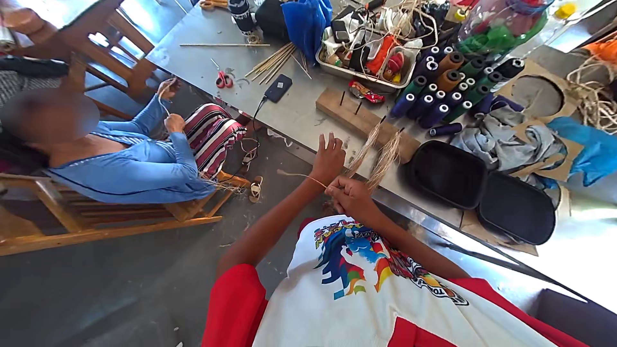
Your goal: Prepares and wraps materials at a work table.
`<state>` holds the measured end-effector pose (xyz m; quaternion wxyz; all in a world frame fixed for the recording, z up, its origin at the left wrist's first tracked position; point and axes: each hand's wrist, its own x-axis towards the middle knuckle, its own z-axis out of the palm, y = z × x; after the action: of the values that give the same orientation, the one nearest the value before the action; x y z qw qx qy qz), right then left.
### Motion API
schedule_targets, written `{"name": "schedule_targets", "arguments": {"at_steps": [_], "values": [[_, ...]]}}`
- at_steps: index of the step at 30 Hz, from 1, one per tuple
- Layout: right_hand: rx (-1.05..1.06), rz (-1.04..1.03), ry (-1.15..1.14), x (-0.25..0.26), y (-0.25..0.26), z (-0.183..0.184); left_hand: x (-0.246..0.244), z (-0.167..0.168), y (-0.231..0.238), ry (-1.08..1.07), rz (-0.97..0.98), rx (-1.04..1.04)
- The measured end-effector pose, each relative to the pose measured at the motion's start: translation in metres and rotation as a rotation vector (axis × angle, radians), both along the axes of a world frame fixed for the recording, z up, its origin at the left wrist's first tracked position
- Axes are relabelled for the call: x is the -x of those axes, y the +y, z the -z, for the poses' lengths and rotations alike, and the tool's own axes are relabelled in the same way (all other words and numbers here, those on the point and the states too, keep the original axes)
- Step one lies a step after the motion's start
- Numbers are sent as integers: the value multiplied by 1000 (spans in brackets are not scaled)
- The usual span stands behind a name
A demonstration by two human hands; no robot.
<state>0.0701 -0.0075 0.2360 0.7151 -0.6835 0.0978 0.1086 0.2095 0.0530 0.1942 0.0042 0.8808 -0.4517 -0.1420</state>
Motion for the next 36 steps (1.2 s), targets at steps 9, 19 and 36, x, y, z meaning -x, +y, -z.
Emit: {"name": "schedule_targets", "arguments": {"at_steps": [9, 19, 36], "values": [[145, 37, 42, -8, 8, 9, -2, 7, 1, 18, -1, -54], [96, 60, 102, -15, 2, 13, -2, 16, -4, 43, 20, -70], [715, -135, -784, -30, -13, 43, 8, -3, 0, 193, 70, -147]]}}
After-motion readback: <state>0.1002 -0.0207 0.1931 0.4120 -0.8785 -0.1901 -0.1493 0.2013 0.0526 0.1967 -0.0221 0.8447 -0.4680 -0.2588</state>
